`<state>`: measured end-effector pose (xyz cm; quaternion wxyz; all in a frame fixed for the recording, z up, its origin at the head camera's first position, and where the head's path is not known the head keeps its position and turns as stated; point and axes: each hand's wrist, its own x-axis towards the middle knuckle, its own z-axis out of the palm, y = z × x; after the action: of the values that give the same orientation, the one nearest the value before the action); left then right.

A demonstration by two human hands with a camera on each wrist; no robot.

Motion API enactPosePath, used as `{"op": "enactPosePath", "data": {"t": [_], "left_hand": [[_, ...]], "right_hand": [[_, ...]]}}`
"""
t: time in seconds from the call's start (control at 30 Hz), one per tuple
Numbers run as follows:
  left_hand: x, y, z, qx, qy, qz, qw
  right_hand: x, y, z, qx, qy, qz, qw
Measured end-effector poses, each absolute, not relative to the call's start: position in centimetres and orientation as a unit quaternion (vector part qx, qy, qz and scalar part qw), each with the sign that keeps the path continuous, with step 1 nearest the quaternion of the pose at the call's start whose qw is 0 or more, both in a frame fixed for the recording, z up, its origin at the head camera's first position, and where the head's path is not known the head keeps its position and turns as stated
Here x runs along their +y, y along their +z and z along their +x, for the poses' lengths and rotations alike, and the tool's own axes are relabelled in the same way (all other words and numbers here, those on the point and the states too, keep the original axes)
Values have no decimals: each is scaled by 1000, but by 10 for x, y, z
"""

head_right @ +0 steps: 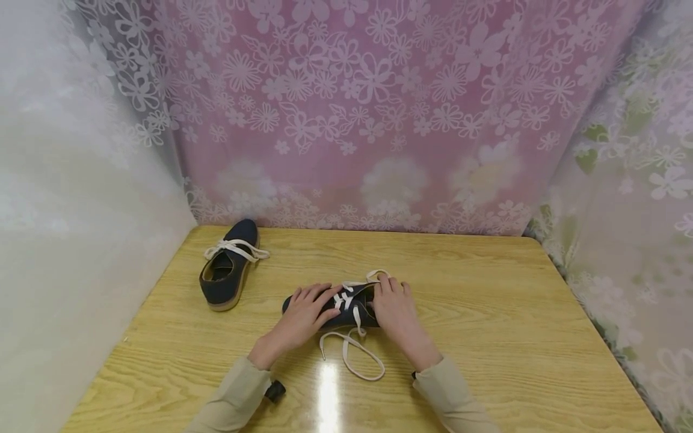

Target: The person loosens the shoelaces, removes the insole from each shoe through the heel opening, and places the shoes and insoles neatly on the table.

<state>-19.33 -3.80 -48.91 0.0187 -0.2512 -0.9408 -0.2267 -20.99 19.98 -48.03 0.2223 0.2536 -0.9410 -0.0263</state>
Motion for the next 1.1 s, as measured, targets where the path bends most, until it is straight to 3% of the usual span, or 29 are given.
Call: {"op": "enactPosePath", "data": {"t": [0.33,0.63,1.1], "left_hand": [[-40,-489,-194,-939,-234,-251,17],[-41,-489,-195,-942,-225,-250,15],[-40,-494,-197,-939,-226,-255,39]], "right_hand": [[208,-482,-213,-920,11,267,288],[207,-473,-211,-930,48,239,276],[207,-477,-216,-921,72,220,314]]}}
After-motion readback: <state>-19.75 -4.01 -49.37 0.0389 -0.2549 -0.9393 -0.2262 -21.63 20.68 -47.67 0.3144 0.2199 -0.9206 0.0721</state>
